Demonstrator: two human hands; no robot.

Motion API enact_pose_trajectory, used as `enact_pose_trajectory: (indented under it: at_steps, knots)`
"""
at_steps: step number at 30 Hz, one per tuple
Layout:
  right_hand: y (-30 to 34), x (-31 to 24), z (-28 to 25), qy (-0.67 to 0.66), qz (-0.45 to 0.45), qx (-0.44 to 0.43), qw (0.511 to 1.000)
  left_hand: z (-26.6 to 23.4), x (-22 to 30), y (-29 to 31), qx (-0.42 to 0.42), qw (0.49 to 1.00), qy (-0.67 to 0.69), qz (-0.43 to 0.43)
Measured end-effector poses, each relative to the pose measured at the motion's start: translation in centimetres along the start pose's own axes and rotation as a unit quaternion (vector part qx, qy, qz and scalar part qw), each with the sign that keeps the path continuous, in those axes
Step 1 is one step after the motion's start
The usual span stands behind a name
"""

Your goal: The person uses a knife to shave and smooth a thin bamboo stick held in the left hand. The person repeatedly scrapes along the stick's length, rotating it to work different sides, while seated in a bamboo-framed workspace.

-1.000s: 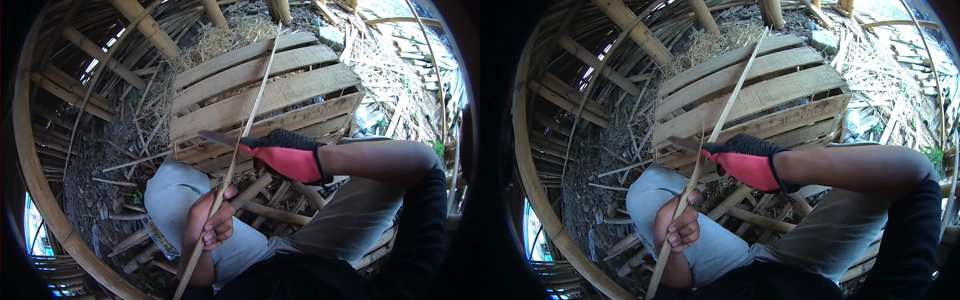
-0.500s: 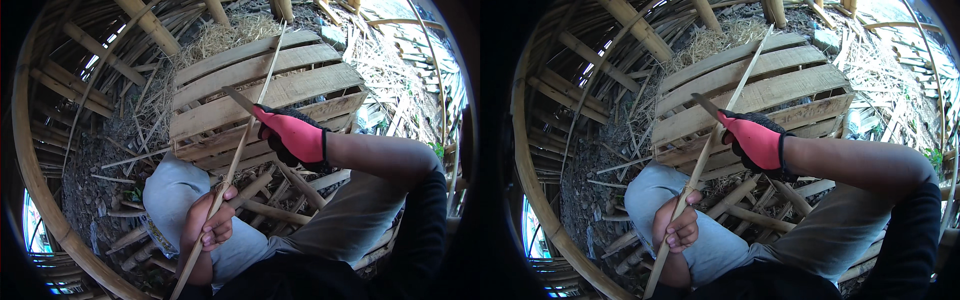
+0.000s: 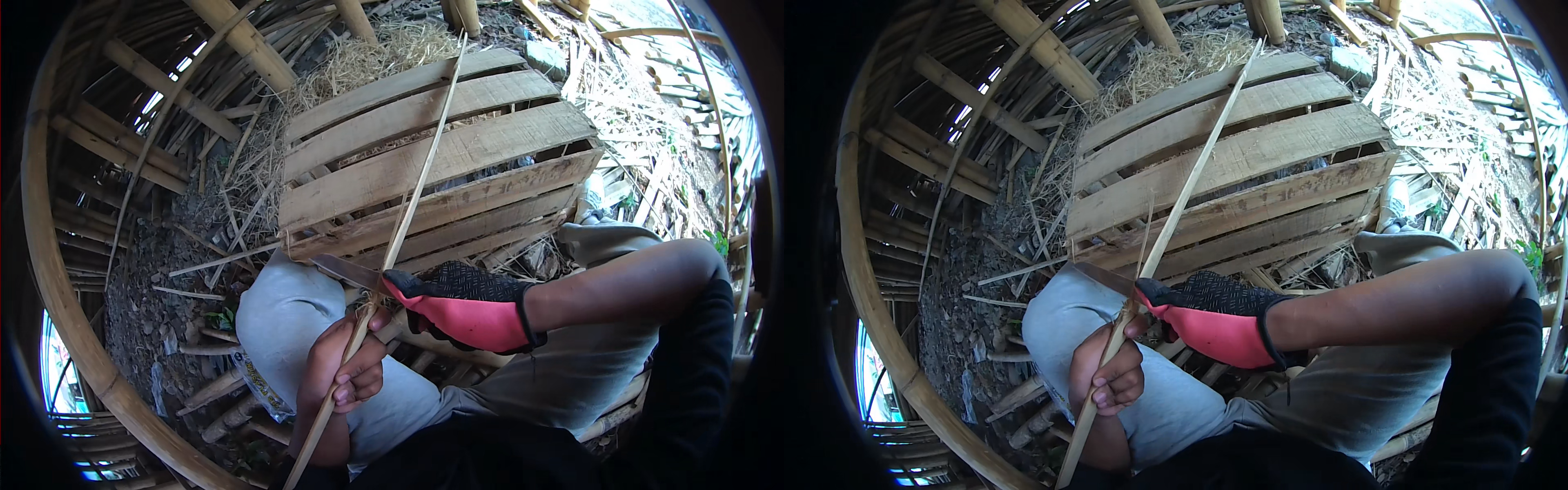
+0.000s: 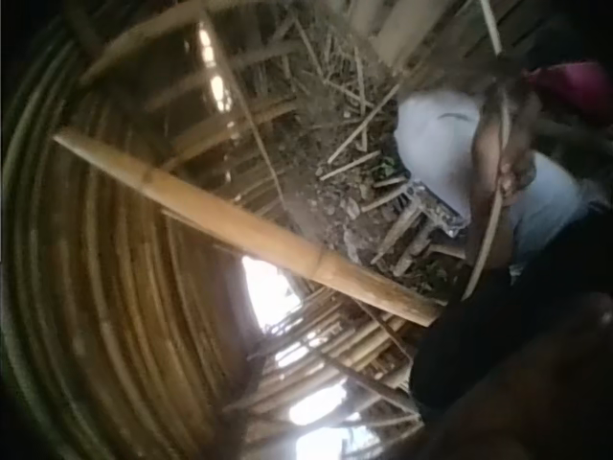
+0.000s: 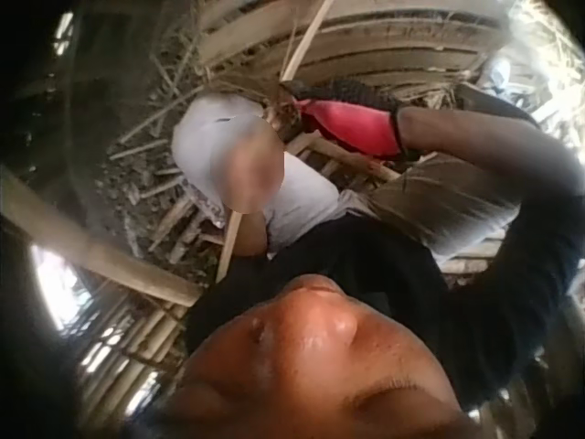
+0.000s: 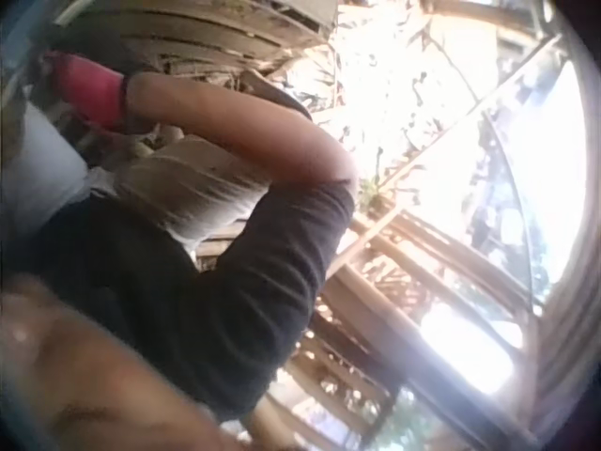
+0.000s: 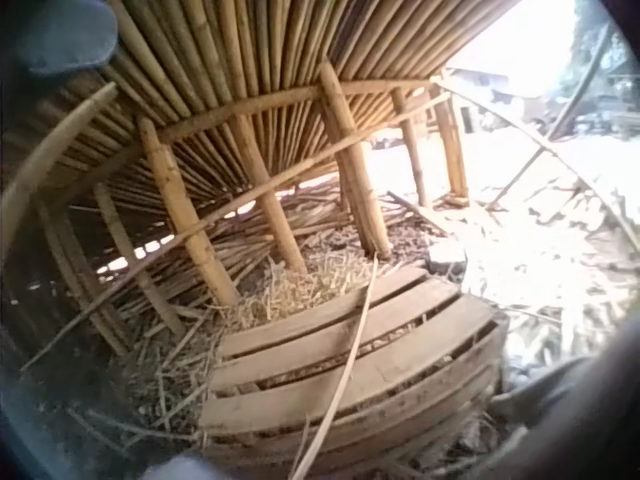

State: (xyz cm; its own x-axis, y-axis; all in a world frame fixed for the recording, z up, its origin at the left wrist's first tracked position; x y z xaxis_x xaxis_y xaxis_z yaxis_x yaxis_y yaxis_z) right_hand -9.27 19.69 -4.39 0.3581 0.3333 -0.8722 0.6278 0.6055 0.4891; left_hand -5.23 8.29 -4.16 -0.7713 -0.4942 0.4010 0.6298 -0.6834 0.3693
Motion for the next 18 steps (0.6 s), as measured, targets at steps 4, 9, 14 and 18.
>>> enact_pose_trajectory:
  at_steps: [4,9,14,18]
  knots:
    - [0.1,2.3,2.1,-0.230,0.099,-0.132,0.959,0.2,0.2,0.2,-0.018,1.000,-0.011,0.000]
    - [-2.3,1.6,3.5,-0.305,-0.075,-0.155,0.937,0.0,-0.2,-0.4,-0.027,1.000,0.001,-0.006]
    - [-0.5,-1.2,0.1,-0.242,-0.023,-0.087,0.966,-0.9,-0.2,-0.2,-0.030,0.998,0.047,-0.011]
    - [-0.9,-3.1,-4.2,-0.238,-0.071,0.034,0.968,-0.8,-0.4,-0.4,-0.042,0.996,0.074,-0.026]
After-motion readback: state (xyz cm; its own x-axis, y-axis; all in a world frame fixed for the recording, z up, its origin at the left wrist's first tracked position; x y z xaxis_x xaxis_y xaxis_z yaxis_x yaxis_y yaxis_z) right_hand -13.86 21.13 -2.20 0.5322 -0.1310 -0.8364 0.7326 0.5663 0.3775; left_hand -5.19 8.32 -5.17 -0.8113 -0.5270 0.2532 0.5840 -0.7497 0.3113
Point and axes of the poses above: each hand's wrist, its own y-axis away from the middle knuckle, its own z-axis out of the palm, x = y × z, the point moved 9 cm from there along -y, towards the middle knuckle, and after that the axes turned 2 degrees about -y, right-handed, at the moved point
